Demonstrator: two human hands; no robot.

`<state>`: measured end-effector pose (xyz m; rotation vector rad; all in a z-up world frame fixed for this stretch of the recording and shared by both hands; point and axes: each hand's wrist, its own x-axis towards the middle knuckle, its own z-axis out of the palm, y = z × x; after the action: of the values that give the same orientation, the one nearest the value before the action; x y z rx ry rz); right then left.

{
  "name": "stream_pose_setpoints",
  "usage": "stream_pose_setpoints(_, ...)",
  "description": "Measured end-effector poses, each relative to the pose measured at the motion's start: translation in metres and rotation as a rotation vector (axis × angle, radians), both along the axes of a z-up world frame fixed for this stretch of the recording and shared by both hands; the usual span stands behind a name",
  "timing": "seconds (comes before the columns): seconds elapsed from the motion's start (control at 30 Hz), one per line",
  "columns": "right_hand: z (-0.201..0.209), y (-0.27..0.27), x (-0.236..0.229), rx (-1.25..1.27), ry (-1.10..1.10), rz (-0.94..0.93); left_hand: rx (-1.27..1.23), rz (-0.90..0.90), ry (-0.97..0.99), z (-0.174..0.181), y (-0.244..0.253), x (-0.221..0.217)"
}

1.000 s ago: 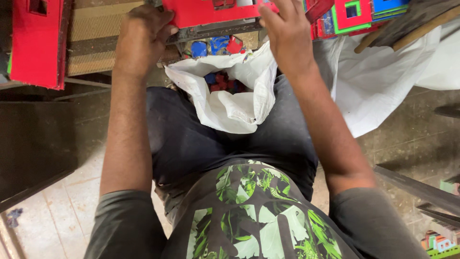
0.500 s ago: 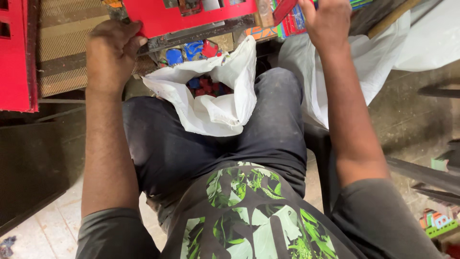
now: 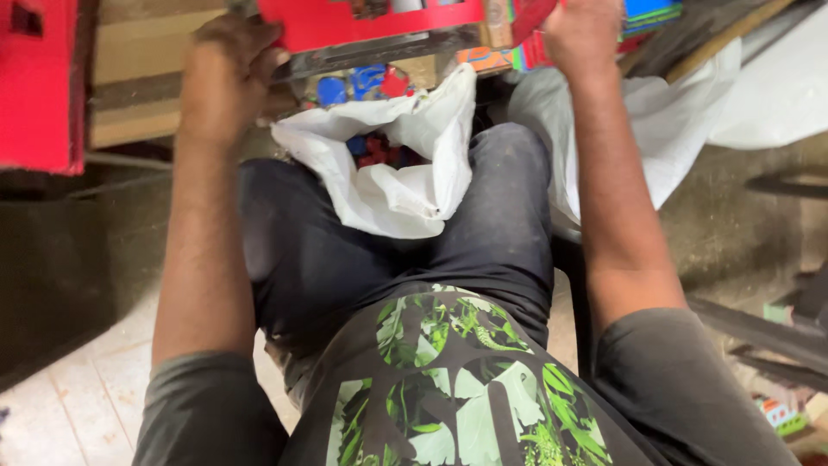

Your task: The person sits with a white sack between their legs and repeatedly places colored cardstock sheets into a manual press to punch out rectangular shapes. The punched pieces fall into the sack while the remaining frames are set aside.

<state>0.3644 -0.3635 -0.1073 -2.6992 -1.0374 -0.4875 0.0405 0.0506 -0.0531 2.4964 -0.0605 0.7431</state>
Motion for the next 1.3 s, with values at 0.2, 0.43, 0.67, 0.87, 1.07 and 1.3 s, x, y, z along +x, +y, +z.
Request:
stream_pose_setpoints(0.2, 0.084, 0.008, -0.085, 0.414, -0.254, -0.022, -0.059, 0.020, -0.056, 0.001, -0.008, 0.000)
stream_pose_setpoints(0.43, 0.123, 0.085, -0.208, 0.346, 0.011, 0.395, -0.140, 0.046, 0.023, 0.008, -0.009, -0.002)
stream_pose_setpoints(0.67, 0.109, 0.119, -0.152, 0.053, -0.075, 0.407, -0.073, 0.024, -0.030, 0.004, -0.005, 0.003)
stream_pose_setpoints(0.87, 0.106, 0.113, -0.131, 0.057, -0.018, 0.534, -0.130, 0.050, -0.012, 0.000, -0.008, 0.002)
stream_pose_setpoints(1.07, 0.112, 0.115, -0.123, 0.123, 0.178, 0.609, -0.151, 0.062, 0.012, 0.005, -0.009, 0.000)
stream_pose_setpoints(1.3, 0.111, 0.117, -0.111, -0.137, -0.123, 0.606, -0.122, 0.148, 0.009, 0.003, -0.014, -0.001)
